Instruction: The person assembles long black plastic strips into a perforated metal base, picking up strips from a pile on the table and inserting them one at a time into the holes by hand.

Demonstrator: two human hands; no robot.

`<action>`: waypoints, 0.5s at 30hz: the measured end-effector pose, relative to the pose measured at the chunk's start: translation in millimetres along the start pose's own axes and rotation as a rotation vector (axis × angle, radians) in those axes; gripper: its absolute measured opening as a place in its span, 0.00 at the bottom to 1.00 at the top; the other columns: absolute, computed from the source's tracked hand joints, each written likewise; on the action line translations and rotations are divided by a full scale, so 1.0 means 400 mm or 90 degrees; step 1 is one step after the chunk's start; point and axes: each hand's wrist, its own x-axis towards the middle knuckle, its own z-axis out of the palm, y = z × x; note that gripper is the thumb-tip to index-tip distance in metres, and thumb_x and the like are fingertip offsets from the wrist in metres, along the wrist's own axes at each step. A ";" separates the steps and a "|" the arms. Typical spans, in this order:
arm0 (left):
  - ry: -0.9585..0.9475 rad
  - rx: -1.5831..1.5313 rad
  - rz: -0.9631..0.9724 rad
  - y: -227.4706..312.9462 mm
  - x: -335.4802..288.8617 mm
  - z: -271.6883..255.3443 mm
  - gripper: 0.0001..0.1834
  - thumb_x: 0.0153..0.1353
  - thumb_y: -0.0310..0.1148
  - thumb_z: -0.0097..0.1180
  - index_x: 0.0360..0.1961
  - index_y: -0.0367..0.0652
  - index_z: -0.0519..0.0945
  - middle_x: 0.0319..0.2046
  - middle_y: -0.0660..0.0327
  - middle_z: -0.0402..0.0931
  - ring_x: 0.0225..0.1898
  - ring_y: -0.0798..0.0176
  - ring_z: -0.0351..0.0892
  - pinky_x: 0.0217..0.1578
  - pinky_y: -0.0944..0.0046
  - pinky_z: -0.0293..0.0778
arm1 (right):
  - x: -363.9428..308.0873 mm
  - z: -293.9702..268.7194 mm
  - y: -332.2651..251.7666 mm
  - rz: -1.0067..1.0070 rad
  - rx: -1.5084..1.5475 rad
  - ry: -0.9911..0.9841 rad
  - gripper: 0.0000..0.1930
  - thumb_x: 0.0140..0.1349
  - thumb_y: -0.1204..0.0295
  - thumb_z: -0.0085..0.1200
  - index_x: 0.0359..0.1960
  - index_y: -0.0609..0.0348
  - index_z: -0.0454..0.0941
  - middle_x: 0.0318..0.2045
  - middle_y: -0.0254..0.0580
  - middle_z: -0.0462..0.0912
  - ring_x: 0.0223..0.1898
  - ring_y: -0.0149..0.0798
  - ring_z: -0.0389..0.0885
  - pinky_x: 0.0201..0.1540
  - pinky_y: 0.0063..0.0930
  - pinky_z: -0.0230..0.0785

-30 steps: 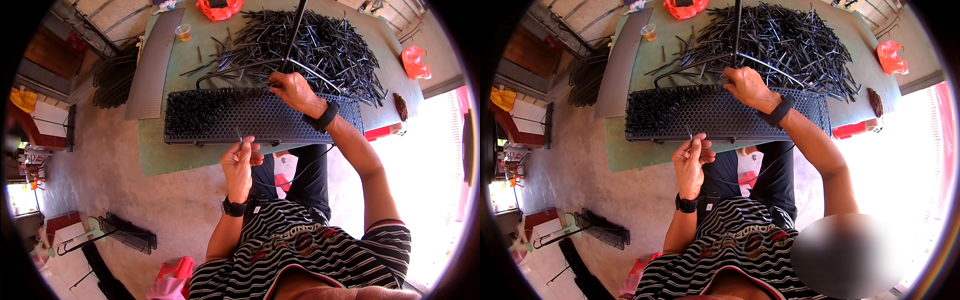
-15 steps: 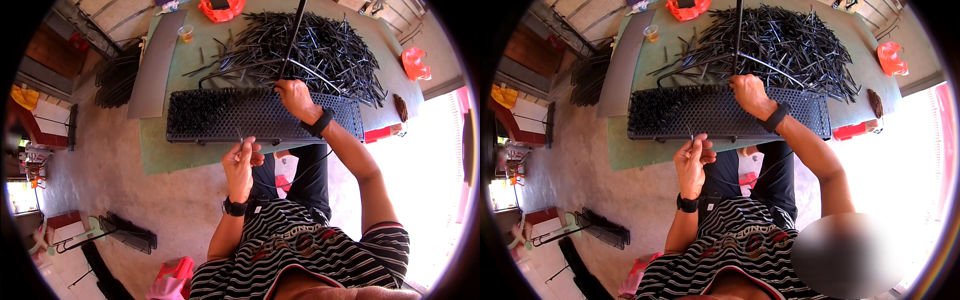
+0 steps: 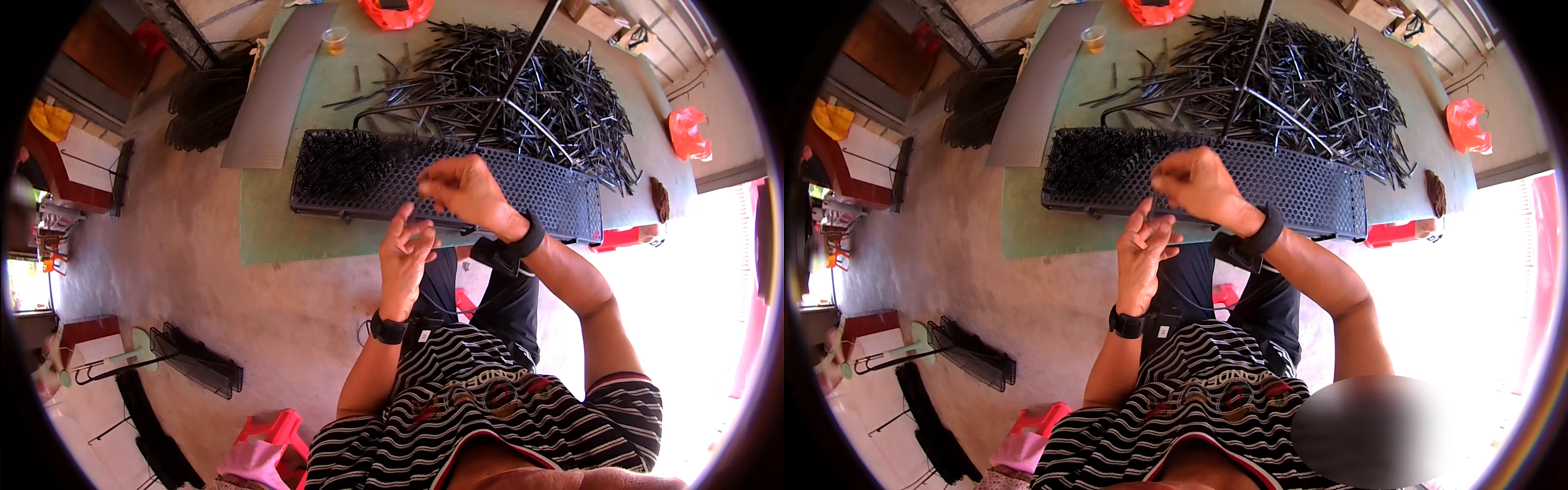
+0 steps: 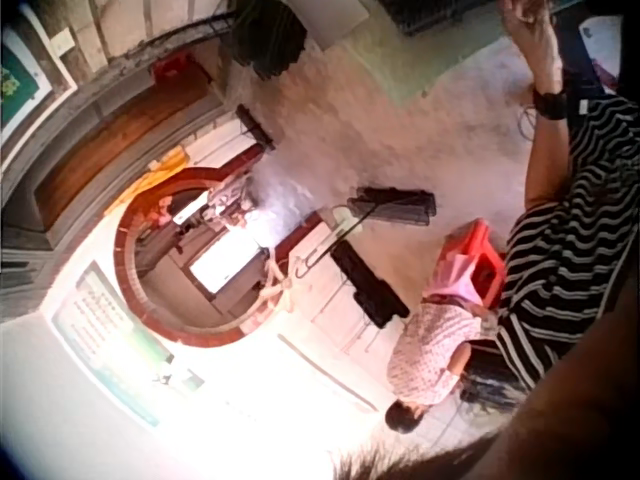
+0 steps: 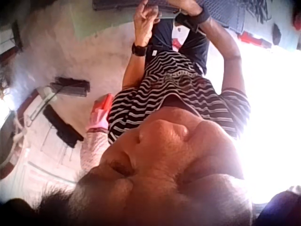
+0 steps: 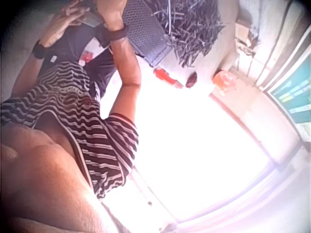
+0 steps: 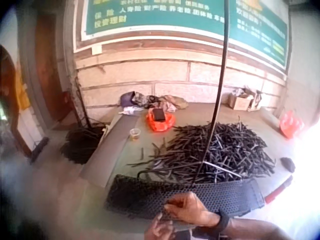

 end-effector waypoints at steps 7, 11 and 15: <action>-0.116 0.031 -0.062 -0.007 -0.011 -0.042 0.22 0.58 0.37 0.57 0.49 0.34 0.72 0.35 0.57 0.78 0.31 0.68 0.78 0.32 0.73 0.73 | 0.073 0.050 0.001 -0.295 -0.099 0.178 0.10 0.57 0.81 0.49 0.42 0.66 0.69 0.25 0.51 0.80 0.27 0.40 0.83 0.25 0.27 0.72; -0.129 0.012 -0.025 -0.011 -0.012 -0.050 0.21 0.58 0.36 0.57 0.49 0.34 0.72 0.34 0.57 0.77 0.30 0.68 0.78 0.32 0.74 0.73 | 0.093 0.068 0.011 -0.324 -0.138 0.171 0.10 0.57 0.82 0.47 0.41 0.64 0.66 0.23 0.52 0.78 0.27 0.46 0.82 0.26 0.31 0.72; -0.122 0.017 -0.019 0.004 -0.021 -0.057 0.20 0.59 0.36 0.56 0.48 0.33 0.73 0.34 0.57 0.77 0.30 0.68 0.77 0.32 0.74 0.73 | 0.109 0.077 0.032 -0.328 -0.215 0.162 0.11 0.55 0.82 0.49 0.40 0.63 0.66 0.24 0.52 0.78 0.26 0.49 0.80 0.26 0.35 0.71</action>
